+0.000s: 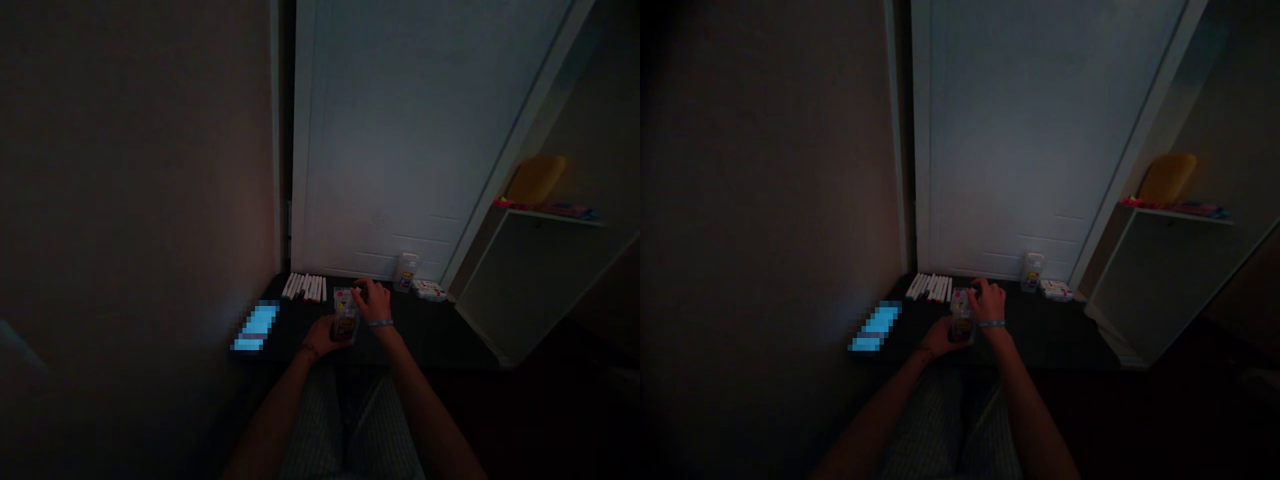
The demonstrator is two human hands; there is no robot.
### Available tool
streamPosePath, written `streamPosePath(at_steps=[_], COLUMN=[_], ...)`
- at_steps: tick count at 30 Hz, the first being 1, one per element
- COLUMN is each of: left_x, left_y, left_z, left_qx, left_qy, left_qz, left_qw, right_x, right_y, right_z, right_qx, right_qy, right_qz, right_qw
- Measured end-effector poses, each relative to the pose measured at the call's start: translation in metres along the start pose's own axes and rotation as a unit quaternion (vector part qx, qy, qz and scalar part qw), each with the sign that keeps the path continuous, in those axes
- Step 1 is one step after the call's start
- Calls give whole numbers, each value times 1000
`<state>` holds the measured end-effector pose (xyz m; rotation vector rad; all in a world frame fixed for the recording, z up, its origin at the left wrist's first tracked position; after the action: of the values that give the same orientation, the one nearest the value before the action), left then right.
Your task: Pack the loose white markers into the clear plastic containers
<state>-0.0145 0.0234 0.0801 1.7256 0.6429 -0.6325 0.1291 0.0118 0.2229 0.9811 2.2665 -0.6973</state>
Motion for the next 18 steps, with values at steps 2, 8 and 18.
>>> streamPosePath(at_steps=[2,8,18], left_x=[-1,0,-1], left_y=[0,0,-1], left_z=[0,0,-1], left_qx=[12,16,20], left_qy=[17,25,26], left_qz=[-9,-8,-5], left_qw=[1000,1000,999], right_x=[7,22,0], right_y=[-3,-8,15], right_z=[0,8,26], right_qx=[-21,-39,63], right_qy=[-28,-68,49], right_qz=[12,43,66], right_qw=[999,996,995])
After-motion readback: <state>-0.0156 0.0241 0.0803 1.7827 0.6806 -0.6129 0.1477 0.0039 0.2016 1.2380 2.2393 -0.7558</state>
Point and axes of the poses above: each hand's wrist, its own z-axis away from the middle knuckle, its own x-axis out of the palm, y = z × x, the point moved 7 cm from there along -z, towards the middle knuckle, and after that the axes turned 11 degrees about -x, right-handed, at the moved point
